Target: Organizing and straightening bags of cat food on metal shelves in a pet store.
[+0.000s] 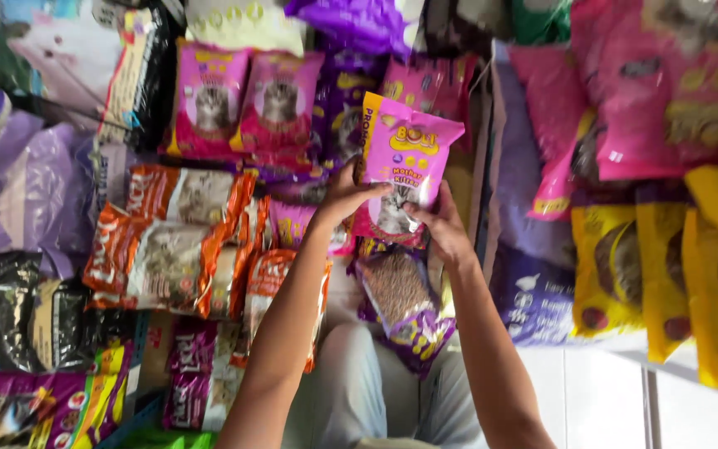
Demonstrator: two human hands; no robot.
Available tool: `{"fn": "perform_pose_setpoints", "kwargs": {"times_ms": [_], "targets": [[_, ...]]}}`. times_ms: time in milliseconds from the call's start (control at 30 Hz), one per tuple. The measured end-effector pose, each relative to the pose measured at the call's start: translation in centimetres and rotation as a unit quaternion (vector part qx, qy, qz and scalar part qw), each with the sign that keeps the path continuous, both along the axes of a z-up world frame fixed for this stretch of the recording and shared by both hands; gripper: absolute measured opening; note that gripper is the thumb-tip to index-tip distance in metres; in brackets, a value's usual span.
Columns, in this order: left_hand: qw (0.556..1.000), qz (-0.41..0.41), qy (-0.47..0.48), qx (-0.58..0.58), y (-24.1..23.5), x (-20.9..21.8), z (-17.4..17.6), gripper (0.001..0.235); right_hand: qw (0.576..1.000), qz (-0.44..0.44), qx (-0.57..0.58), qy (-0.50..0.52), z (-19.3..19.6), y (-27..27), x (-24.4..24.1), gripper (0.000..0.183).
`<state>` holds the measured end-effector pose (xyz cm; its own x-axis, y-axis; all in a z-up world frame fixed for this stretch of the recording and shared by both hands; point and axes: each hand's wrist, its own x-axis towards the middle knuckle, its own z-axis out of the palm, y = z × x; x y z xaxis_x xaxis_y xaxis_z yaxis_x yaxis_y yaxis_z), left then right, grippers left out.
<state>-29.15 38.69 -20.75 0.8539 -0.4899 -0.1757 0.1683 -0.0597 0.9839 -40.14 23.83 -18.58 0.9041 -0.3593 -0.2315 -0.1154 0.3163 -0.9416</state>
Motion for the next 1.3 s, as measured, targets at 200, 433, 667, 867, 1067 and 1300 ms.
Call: {"fn": "perform_pose_setpoints", "kwargs": {"times_ms": [200, 433, 667, 867, 1067, 1300], "targets": [[0.993, 0.012, -0.062, -0.098, -3.9, 4.6, 3.3, 0.078, 0.997, -0.040, -0.060, 0.012, 5.8, -3.7, 6.4, 0.067], [0.985, 0.034, -0.138, -0.098, -10.7, 10.1, 10.3, 0.073, 0.962, -0.143, -0.231, 0.037, 13.6, -7.2, 13.2, 0.104], [0.969, -0.088, -0.139, -0.185, -18.6, 17.2, 18.3, 0.050, 0.875, -0.189, -0.395, -0.207, 16.8, -15.8, 18.8, 0.162], [0.976, -0.129, -0.111, -0.135, -25.5, 20.7, 25.7, 0.085, 0.853, -0.221, -0.426, -0.207, 26.9, -22.9, 21.3, 0.149], [0.905, 0.018, -0.328, -0.270, -35.7, 25.7, 25.9, 0.055, 0.837, -0.250, -0.353, -0.335, 31.1, -31.7, 24.4, 0.116], [0.638, 0.144, -0.725, 0.216, -39.5, 25.5, 26.8, 0.060, 0.718, -0.337, -0.492, -0.359, 33.1, -39.8, 27.9, 0.112]]}}
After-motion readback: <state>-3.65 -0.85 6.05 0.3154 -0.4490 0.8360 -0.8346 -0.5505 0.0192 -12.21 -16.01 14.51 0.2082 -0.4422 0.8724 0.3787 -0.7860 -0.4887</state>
